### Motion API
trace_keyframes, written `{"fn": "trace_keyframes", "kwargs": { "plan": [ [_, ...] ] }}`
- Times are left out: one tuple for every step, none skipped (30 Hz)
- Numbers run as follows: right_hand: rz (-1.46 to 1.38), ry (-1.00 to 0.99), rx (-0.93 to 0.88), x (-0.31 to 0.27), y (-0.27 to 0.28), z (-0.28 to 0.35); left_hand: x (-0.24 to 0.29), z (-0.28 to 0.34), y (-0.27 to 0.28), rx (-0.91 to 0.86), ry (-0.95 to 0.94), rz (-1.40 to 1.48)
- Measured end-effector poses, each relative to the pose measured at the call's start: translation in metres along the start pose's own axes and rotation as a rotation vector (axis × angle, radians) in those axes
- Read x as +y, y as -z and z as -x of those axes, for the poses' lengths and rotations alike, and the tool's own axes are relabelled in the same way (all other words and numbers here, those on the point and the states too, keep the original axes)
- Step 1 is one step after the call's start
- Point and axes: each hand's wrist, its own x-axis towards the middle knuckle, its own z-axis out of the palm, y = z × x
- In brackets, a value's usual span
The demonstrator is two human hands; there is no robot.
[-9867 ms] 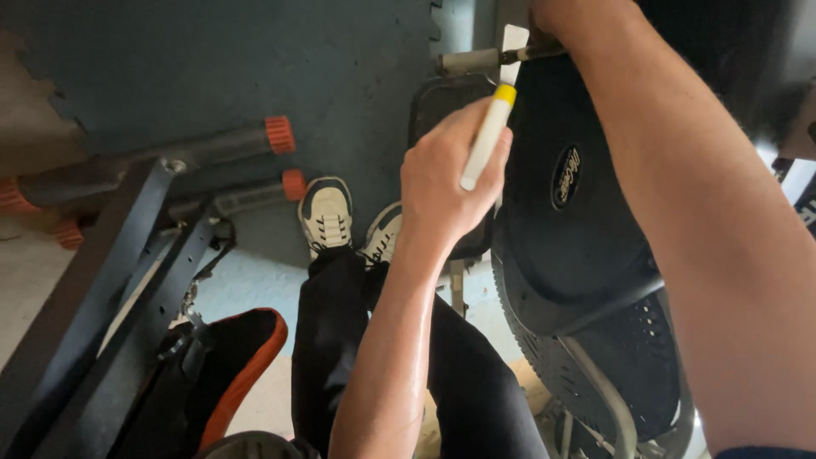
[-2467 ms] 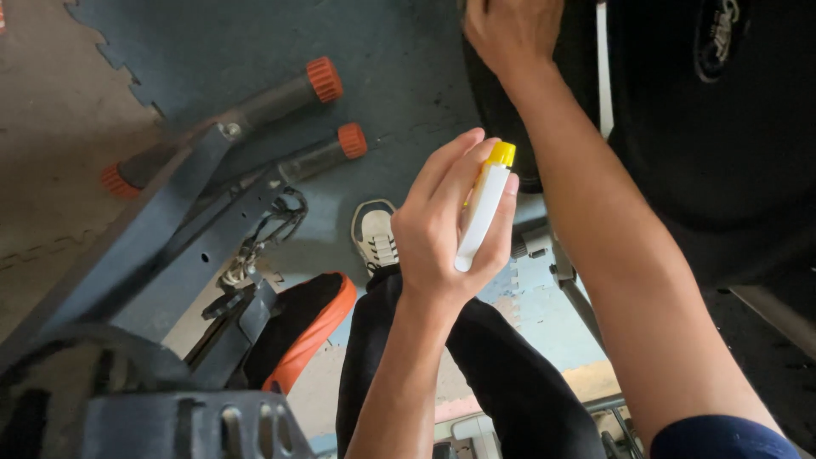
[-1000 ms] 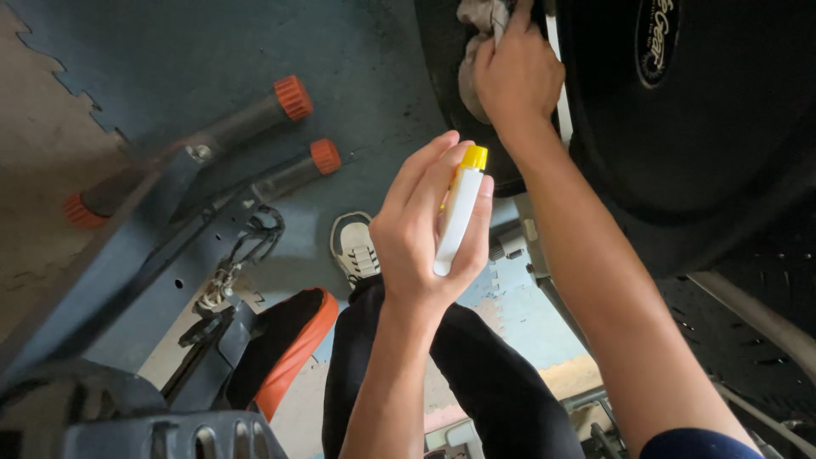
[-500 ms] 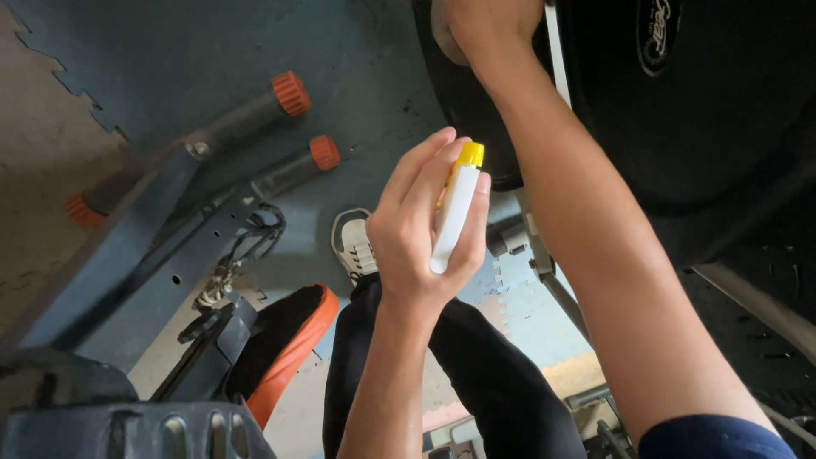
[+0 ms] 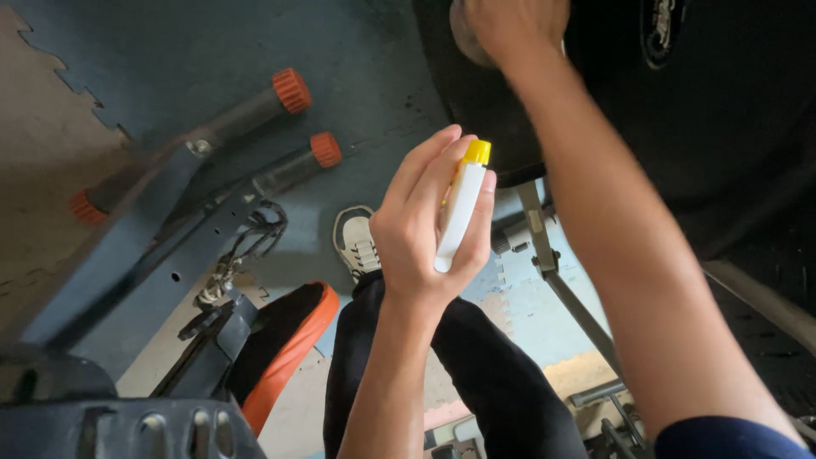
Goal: Cleaning an elliptical machine and other gym equipment with a spray bottle and cloth.
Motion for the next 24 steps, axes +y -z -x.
{"fn": "trace_keyframes", "kwargs": {
  "plan": [
    [-0.019, -0.057, 0.004, -0.004, 0.006, 0.004, -0.001, 0.0, -0.001, -0.001, -0.008, -0.002],
    [-0.044, -0.114, 0.005, -0.01, 0.011, 0.01, -0.001, 0.0, -0.002, -0.004, -0.012, -0.009],
    [-0.047, -0.114, 0.005, -0.018, 0.016, 0.019, 0.0, 0.0, -0.002, -0.003, -0.012, -0.013],
    [-0.073, -0.211, 0.027, -0.027, 0.02, 0.029, -0.001, 0.001, -0.002, -0.002, -0.018, -0.009],
    [-0.098, -0.309, 0.049, -0.037, 0.025, 0.04, -0.001, 0.002, -0.001, -0.001, -0.024, -0.006],
    [-0.098, -0.309, 0.051, -0.04, 0.021, 0.043, 0.0, 0.001, -0.001, -0.001, -0.026, -0.006],
    [-0.095, -0.387, 0.051, -0.042, 0.018, 0.046, 0.001, 0.0, 0.0, 0.001, -0.023, -0.001],
    [-0.095, -0.463, 0.049, -0.047, 0.015, 0.05, 0.002, 0.0, 0.002, 0.004, -0.017, 0.001],
    [-0.097, -0.462, 0.048, -0.047, 0.014, 0.042, 0.002, 0.001, 0.004, 0.005, -0.017, -0.001],
    [-0.088, -0.402, 0.154, -0.048, 0.013, 0.034, 0.001, 0.002, 0.006, 0.009, -0.009, 0.009],
    [-0.079, -0.344, 0.26, -0.048, 0.012, 0.025, 0.0, 0.003, 0.007, 0.012, -0.001, 0.018],
    [-0.08, -0.345, 0.258, -0.041, -0.005, 0.016, 0.0, 0.004, 0.008, 0.01, 0.0, 0.017],
    [-0.091, -0.344, 0.084, -0.033, -0.023, 0.007, -0.001, 0.005, 0.008, 0.007, 0.0, 0.016],
    [-0.1, -0.342, -0.091, -0.025, -0.04, -0.002, -0.001, 0.005, 0.009, 0.005, 0.0, 0.016],
    [-0.101, -0.342, -0.094, -0.029, -0.046, -0.001, -0.001, 0.006, 0.009, 0.004, 0.003, 0.015],
    [-0.19, -0.372, -0.036, -0.034, -0.051, -0.003, -0.002, 0.006, 0.009, 0.006, -0.008, -0.004],
    [-0.28, -0.402, 0.021, -0.039, -0.056, -0.004, -0.002, 0.006, 0.009, 0.008, -0.02, -0.023],
    [-0.28, -0.404, 0.023, -0.048, -0.032, 0.003, -0.002, 0.006, 0.008, 0.005, -0.022, -0.023],
    [-0.254, -0.156, 0.086, -0.058, -0.008, 0.011, -0.002, 0.006, 0.007, 0.005, -0.033, -0.03],
    [-0.229, 0.097, 0.144, -0.07, 0.015, 0.018, -0.002, 0.006, 0.008, 0.007, -0.04, -0.039],
    [-0.233, 0.097, 0.145, -0.064, 0.02, 0.02, -0.002, 0.007, 0.008, 0.007, -0.04, -0.042],
    [-0.19, 0.149, 0.15, -0.061, 0.025, 0.022, -0.002, 0.008, 0.009, 0.006, -0.029, -0.039],
    [-0.146, 0.201, 0.155, -0.057, 0.03, 0.024, -0.002, 0.009, 0.011, 0.004, -0.017, -0.035],
    [-0.143, 0.198, 0.156, -0.045, 0.02, 0.021, -0.003, 0.008, 0.01, 0.002, -0.018, -0.032]
  ]
}}
